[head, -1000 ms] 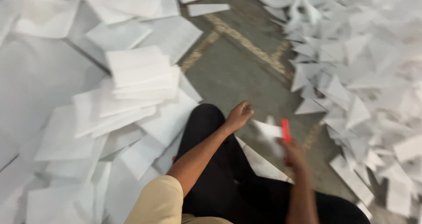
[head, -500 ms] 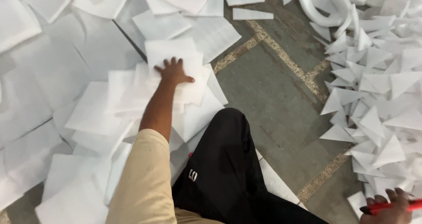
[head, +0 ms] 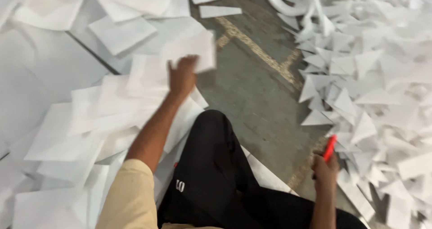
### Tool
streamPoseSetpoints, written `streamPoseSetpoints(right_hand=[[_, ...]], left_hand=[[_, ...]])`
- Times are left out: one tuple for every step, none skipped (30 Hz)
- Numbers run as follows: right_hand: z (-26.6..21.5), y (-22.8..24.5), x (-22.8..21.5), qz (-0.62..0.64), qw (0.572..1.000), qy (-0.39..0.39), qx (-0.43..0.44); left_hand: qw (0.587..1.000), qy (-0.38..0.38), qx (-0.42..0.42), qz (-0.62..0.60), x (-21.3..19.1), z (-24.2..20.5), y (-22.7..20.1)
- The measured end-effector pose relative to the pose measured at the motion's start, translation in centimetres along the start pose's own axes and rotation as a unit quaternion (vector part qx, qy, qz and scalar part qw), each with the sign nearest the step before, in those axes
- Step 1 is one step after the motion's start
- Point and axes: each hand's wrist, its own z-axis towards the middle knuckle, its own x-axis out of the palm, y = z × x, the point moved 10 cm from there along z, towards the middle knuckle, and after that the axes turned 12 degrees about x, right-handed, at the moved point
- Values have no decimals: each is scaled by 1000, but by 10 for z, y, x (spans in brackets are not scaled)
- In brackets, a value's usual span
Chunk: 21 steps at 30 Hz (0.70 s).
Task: The person sits on the floor and repeatedly cuts square white foam sheets into triangular pieces using a red utility knife. They pick up a sheet, cut it along a diagonal, and place the resulting triangles into a growing pile to the right.
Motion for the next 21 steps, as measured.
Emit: streamPoseSetpoints(right_hand=[[-2,-1,6,-20,1000,3,17],[-5,3,11,-33,999,2,4],[-8,6,14,-45,999,0,-9],[-13,8,14,-55,998,-1,-26],[-17,11,15,-64,997,0,-42],[-21,7,13,-57,998,6,-32],[-21,2,14,-49,998,11,-24],[-23,-4,12,-40,999,17,-16],[-24,-7,9,-50,998,15,-22],[-26,-10,7,-60,998,13,-27],[-27,-12,6,-72,997,13,-34],[-28,-13,6,-69,997,15,-42],[-27,-13,9,-68,996,21,-52],[-27,-12,12,-67,995,27,-63],[-26,-15,17,-58,996,41,-52],[-24,-15,24,-49,996,55,-42],[-22,-13,33,-42,996,72,-31],[-23,-5,42,-40,993,94,-55],[-26,4,51,-39,989,118,-77],[-32,11,60,-39,984,142,-99],[-35,13,65,-66,982,145,-97]], left_hand=[[997,34,53,-48,17,4,-47],[994,41,97,-41,27,7,-95],[988,47,142,-35,35,6,-142],[980,69,178,-59,45,-2,-186],[969,92,214,-82,51,-13,-224],[960,118,239,-84,56,-24,-254],[950,143,264,-84,62,-34,-278],[934,204,284,-66,72,-51,-294],[916,263,300,-46,82,-63,-304],[870,399,285,-39,106,-81,-303],[809,527,258,-27,122,-104,-294],[834,497,231,-68,120,-95,-294],[856,465,198,-108,117,-85,-289],[875,431,165,-148,114,-76,-285],[884,419,149,-147,113,-76,-280],[892,406,133,-145,113,-76,-275],[901,393,113,-143,113,-74,-271],[900,400,122,-124,115,-74,-271],[897,409,128,-107,116,-78,-272],[894,418,134,-90,116,-82,-272],[895,416,139,-80,115,-86,-274]])
